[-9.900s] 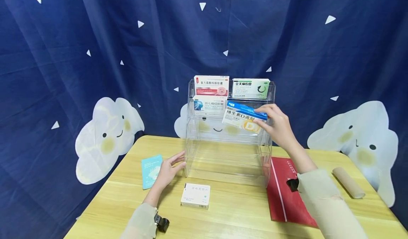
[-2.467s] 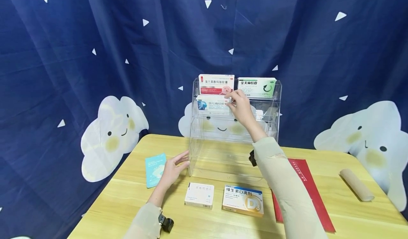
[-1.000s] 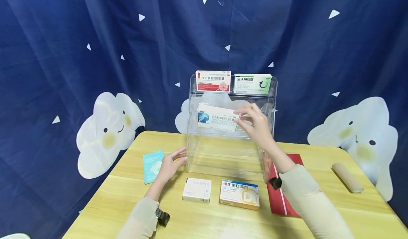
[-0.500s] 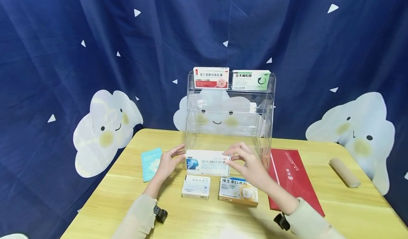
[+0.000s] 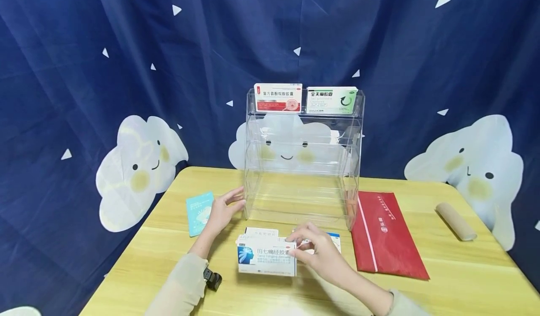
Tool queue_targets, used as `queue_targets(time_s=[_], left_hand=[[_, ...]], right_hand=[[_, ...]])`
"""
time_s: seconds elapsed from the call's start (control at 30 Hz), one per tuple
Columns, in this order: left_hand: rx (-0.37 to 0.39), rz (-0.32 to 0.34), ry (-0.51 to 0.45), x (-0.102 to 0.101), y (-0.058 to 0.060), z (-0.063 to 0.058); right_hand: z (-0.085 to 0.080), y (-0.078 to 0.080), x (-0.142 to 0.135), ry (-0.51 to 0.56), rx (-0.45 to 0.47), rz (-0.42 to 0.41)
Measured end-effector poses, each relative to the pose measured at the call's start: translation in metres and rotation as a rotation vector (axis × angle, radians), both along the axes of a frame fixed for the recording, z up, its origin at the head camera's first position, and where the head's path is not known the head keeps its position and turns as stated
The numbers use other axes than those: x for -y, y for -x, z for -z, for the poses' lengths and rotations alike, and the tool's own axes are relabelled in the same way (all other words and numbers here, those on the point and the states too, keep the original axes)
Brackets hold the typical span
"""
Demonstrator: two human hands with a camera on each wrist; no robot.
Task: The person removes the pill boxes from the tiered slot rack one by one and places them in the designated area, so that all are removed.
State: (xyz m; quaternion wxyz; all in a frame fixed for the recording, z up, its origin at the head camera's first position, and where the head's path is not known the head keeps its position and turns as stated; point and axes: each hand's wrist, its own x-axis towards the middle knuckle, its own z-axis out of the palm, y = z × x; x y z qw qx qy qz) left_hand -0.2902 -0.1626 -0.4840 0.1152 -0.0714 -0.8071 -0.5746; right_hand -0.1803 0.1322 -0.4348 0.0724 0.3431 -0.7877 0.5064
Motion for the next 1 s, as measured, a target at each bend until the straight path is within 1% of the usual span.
queue_targets(time_s=[0.03, 0.07, 0.13, 0.23, 0.27, 0.3, 0.43, 0.57, 0.73, 1.0], left_hand=[[0.006, 0.0, -0.003, 0.0, 0.0, -0.001], [0.012, 0.002, 0.0, -0.001, -0.002, -0.004], [0.015, 0.011, 0.0, -0.003, -0.009, -0.015], [0.025, 0.022, 0.001, -0.006, -0.02, -0.031], [0.023, 0.026, 0.0, -0.006, -0.024, -0.036], [0.018, 0.029, -0.006, -0.006, -0.025, -0.038], [0.026, 0.031, -0.022, -0.005, -0.025, -0.036], [0.033, 0.031, -0.036, -0.004, -0.023, -0.034], [0.028, 0.028, -0.043, -0.005, -0.022, -0.033], [0.019, 0.035, -0.048, -0.008, -0.023, -0.034]], right_hand=[[0.002, -0.002, 0.001, -0.006, 0.024, -0.009], [0.004, -0.005, 0.002, -0.013, 0.049, -0.016], [0.008, -0.009, 0.004, -0.029, 0.081, -0.023], [0.014, -0.013, 0.006, -0.064, 0.123, -0.005], [0.016, -0.014, 0.006, -0.07, 0.137, 0.0], [0.018, -0.015, 0.007, -0.075, 0.149, 0.003], [0.022, -0.019, 0.011, -0.093, 0.207, -0.015], [0.027, -0.021, 0.015, -0.108, 0.223, -0.023], [0.034, -0.021, 0.022, -0.137, 0.221, -0.033], [0.041, -0.021, 0.03, -0.194, 0.176, -0.053]])
